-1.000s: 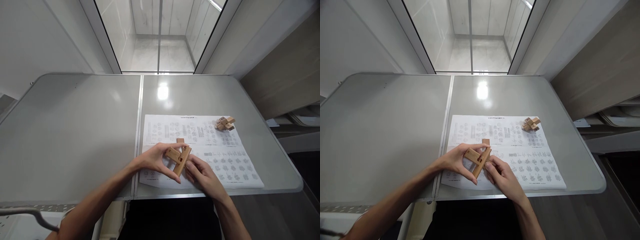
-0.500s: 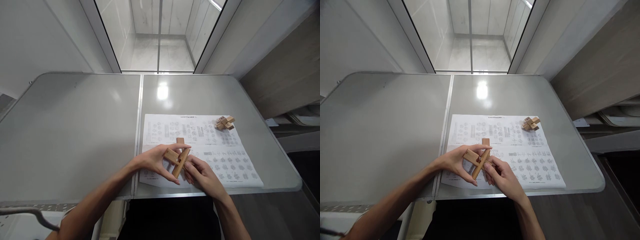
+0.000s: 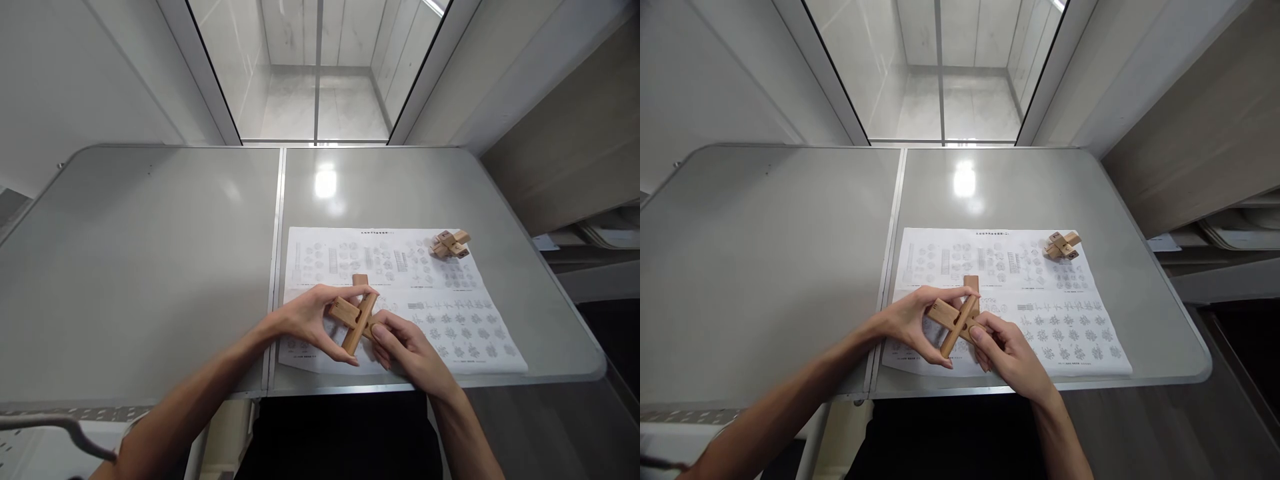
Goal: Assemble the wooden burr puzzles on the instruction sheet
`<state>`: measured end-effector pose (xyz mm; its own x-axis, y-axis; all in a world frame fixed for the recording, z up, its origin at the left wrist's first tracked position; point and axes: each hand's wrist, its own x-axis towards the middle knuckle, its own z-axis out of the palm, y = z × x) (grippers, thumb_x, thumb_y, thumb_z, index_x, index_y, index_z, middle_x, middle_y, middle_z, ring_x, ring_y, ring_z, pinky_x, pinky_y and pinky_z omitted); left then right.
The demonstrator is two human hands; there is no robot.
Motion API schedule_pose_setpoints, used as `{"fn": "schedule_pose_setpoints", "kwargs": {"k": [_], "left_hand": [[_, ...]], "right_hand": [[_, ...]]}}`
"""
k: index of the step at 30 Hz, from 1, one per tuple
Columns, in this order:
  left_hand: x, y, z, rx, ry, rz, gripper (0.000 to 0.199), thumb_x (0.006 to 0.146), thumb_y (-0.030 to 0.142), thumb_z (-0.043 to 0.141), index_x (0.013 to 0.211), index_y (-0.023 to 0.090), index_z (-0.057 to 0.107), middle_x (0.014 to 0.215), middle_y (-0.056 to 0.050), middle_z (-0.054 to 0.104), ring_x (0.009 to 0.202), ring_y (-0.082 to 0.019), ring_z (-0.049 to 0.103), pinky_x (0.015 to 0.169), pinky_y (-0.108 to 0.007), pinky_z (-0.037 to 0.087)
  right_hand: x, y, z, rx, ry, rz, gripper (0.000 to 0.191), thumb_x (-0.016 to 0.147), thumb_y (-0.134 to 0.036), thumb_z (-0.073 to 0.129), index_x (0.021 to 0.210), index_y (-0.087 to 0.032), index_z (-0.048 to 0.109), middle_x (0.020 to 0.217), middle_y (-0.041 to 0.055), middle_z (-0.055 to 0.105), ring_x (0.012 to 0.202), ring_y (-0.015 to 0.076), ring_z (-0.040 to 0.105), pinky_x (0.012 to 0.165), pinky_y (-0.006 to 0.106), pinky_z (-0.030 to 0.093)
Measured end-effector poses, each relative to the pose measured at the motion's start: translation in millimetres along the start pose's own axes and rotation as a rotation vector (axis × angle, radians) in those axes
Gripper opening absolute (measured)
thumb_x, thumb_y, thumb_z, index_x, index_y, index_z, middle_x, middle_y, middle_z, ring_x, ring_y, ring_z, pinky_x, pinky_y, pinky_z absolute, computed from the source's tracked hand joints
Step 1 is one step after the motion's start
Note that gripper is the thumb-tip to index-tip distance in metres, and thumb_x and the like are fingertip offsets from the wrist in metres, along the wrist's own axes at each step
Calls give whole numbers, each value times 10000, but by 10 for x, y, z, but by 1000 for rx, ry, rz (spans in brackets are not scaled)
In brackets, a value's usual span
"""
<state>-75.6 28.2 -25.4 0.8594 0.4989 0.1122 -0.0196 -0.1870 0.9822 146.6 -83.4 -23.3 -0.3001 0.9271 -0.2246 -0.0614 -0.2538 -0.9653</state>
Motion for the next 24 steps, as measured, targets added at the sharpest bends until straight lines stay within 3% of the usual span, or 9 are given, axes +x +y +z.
{"fn": "schedule_pose_setpoints", "kwargs": {"k": [10, 20, 24], "left_hand": [[5, -8, -50, -62, 9, 14, 1049, 647, 348, 999, 1588, 252, 543, 1129, -85, 790, 987, -258, 736, 952, -398, 583], [7, -12, -61, -63, -12, 18, 1058, 668, 336, 990, 1608, 251, 512, 1068, -60, 788, 935, -235, 728, 951, -393, 578], [4, -3, -72, -60, -3, -17, 1063, 654, 338, 996, 1601, 253, 521, 1131, -74, 779, 1001, -259, 740, 992, -412, 579]], "right_hand": [[-17, 6, -18, 47, 20, 11, 403, 1101, -520, 580, 829, -227, 533, 595, -47, 536, 530, 125, 464, 554, 287, 361], [-13, 0, -30, 63, 24, 20, 400, 1102, -517, 583, 827, -228, 544, 595, -44, 543, 536, 131, 486, 567, 292, 382], [-9, 10, -21, 76, 51, 29, 409, 1091, -527, 602, 818, -229, 540, 599, -48, 535, 543, 131, 491, 575, 291, 385]]}}
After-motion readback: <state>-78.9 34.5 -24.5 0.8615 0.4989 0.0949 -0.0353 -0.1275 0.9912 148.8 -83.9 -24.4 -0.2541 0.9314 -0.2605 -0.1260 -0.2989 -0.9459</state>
